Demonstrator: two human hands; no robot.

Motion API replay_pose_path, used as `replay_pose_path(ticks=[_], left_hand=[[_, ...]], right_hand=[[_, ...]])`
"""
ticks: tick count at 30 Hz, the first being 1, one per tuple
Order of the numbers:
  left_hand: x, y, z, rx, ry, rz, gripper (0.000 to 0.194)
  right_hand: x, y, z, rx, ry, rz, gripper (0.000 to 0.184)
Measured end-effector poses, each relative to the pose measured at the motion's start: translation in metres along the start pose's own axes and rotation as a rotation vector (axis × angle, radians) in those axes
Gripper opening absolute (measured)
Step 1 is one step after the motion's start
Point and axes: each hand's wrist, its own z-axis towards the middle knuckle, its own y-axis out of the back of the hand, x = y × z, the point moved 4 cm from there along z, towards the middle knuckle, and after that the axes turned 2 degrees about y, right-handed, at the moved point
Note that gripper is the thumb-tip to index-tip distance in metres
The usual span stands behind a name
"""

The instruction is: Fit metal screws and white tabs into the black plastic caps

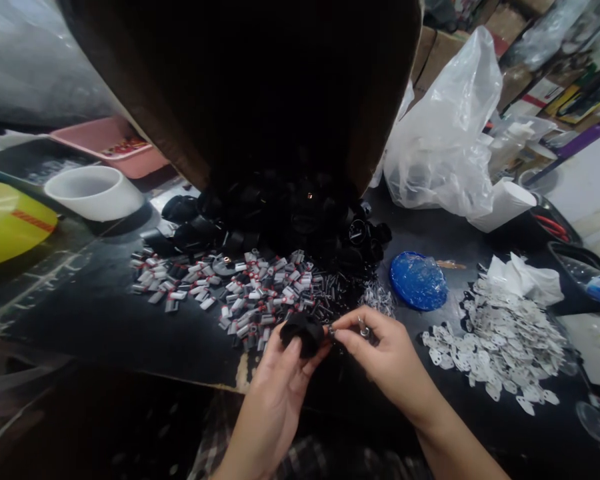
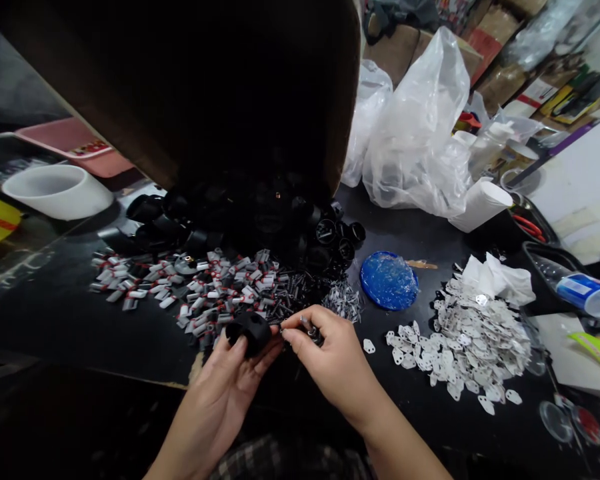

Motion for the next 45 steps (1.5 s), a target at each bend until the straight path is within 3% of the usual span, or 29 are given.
replay_pose_path(ticks=[6,9,14,18,22,24,27,29,32,45], left_hand=[[0.004,0.008,-0.004,0.021,-0.125,0.276,0.023],[0.006,0.006,-0.006,0.041,-0.098,0.29,0.021],[0.011,-0.002,-0.011,0.0,0.012,0.196,0.028],[0.018,0.002,-0.011,-0.077,0.023,0.25,0.035],[0.031,0.003,-0.003,-0.006,0.162,0.291,0.041],[0.036,0.0,0.0,0.081,0.204,0.336,0.039],[0.036,-0.003,0.004,0.158,0.137,0.42,0.033],[0.036,-0.003,0.006,0.157,0.08,0.459,0.031],[0.038,-0.001,0.009,0.126,0.05,0.487,0.033],[0.038,-0.004,0.009,0.083,0.09,0.415,0.04]], right_hand=[[0.0,0.004,-0.01,0.03,0.161,-0.194,0.023],[-0.002,0.007,-0.016,0.023,0.172,-0.233,0.033],[-0.009,0.014,-0.023,-0.048,0.073,-0.178,0.006],[-0.004,0.019,-0.027,-0.069,0.094,-0.246,0.004],[-0.004,0.028,-0.033,-0.039,0.127,-0.346,0.003],[-0.007,0.042,-0.037,-0.058,0.179,-0.404,0.001],[-0.021,0.079,-0.036,-0.236,0.159,-0.591,0.007],[-0.035,0.107,-0.03,-0.375,0.044,-0.801,0.012],[-0.053,0.129,-0.014,-0.369,-0.003,-0.915,0.011],[-0.072,0.123,0.009,-0.279,0.007,-0.965,0.013]])
